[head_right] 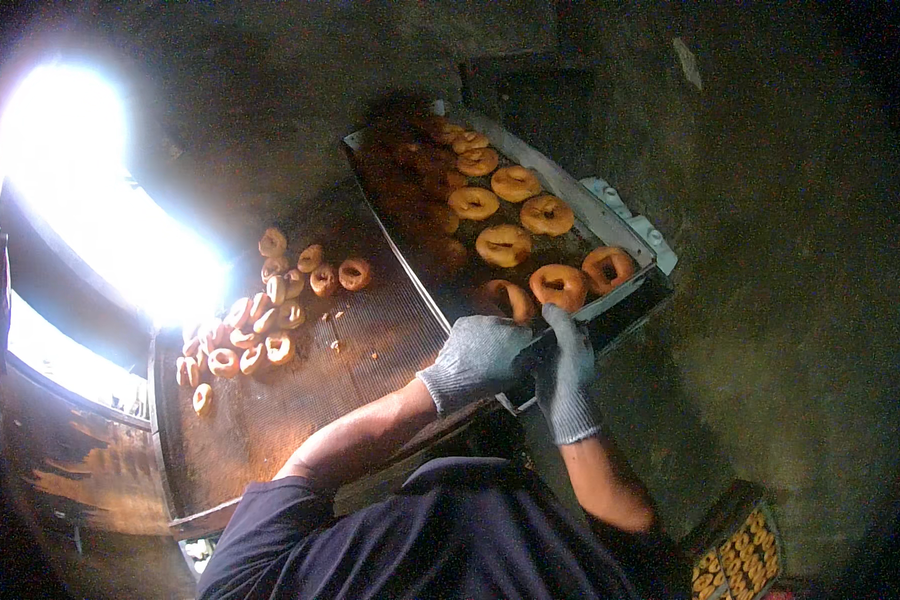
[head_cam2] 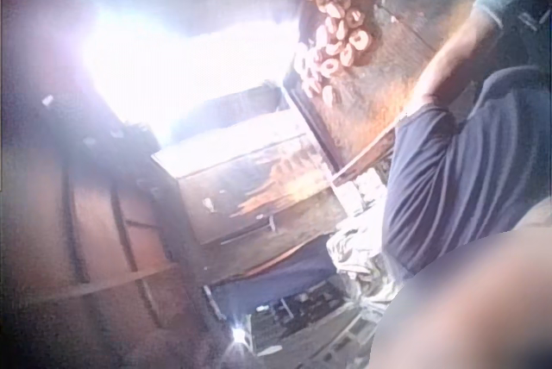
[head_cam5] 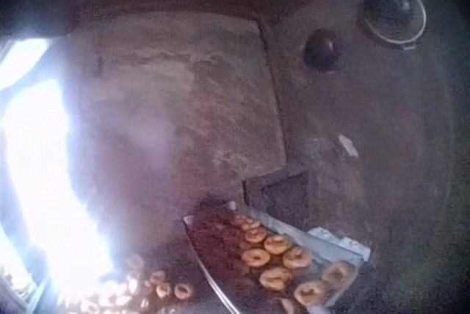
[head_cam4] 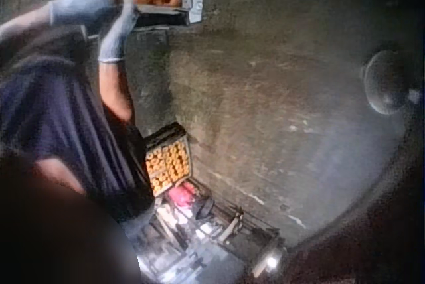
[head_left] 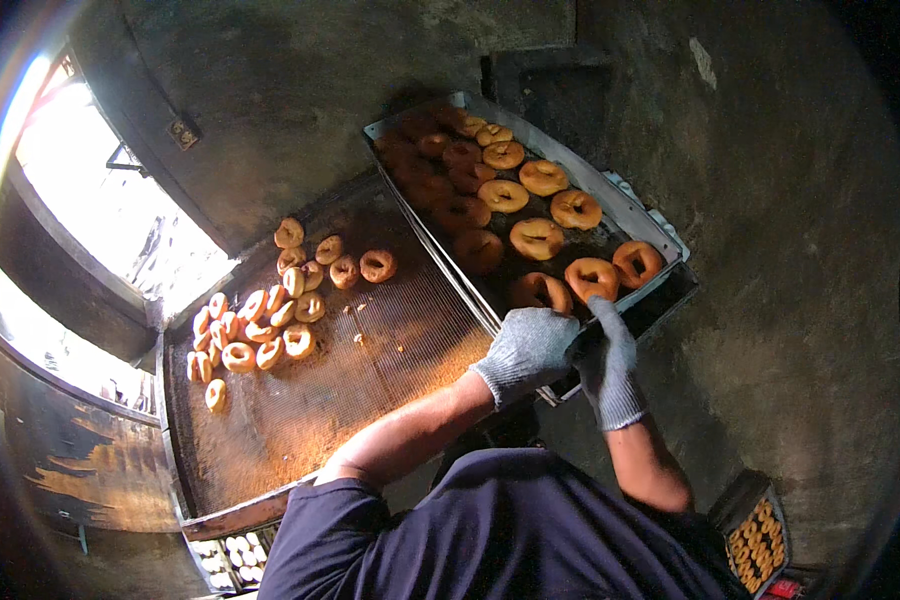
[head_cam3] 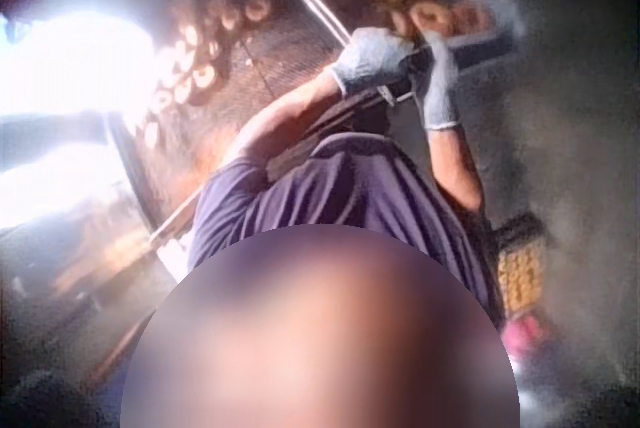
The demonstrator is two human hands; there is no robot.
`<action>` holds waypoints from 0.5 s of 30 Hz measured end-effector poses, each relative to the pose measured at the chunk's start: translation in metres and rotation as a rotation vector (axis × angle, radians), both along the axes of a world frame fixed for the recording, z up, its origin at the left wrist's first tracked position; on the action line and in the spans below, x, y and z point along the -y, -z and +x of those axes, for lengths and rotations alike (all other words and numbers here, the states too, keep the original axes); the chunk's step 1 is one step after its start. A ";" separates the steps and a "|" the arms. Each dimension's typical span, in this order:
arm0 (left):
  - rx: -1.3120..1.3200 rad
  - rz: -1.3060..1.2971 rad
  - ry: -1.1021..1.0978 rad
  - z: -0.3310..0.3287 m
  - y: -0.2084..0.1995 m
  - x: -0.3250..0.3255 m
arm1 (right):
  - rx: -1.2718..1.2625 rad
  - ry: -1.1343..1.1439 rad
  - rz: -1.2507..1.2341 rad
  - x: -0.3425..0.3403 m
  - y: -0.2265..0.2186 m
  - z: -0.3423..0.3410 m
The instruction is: The person fries donuts in a large deep fryer, using a strainer to remove cooked donuts and place them on a draining rack. They then transfer raw donuts from a tray into the fryer and continue the frying process.
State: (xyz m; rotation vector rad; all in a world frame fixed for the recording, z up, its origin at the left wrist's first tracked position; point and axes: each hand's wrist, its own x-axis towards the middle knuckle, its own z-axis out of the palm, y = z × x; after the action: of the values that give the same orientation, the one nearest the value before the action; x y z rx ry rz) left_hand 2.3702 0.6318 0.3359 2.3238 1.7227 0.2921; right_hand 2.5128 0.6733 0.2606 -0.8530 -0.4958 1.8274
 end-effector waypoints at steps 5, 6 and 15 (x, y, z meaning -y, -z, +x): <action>0.733 0.914 -0.562 -0.071 0.029 0.004 | -0.072 0.088 -0.056 -0.006 -0.004 -0.011; 0.975 0.661 -0.642 -0.115 0.050 -0.010 | 0.005 0.087 -0.123 0.010 -0.030 -0.022; 1.777 -0.115 -0.215 -0.236 0.071 -0.051 | 0.219 0.220 0.082 0.089 -0.068 -0.037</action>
State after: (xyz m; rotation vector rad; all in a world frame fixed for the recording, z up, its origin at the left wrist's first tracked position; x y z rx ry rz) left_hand 2.1338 0.6829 0.2646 0.8420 0.8403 1.5521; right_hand 2.4754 0.5839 0.3286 -1.0157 -0.5867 1.5120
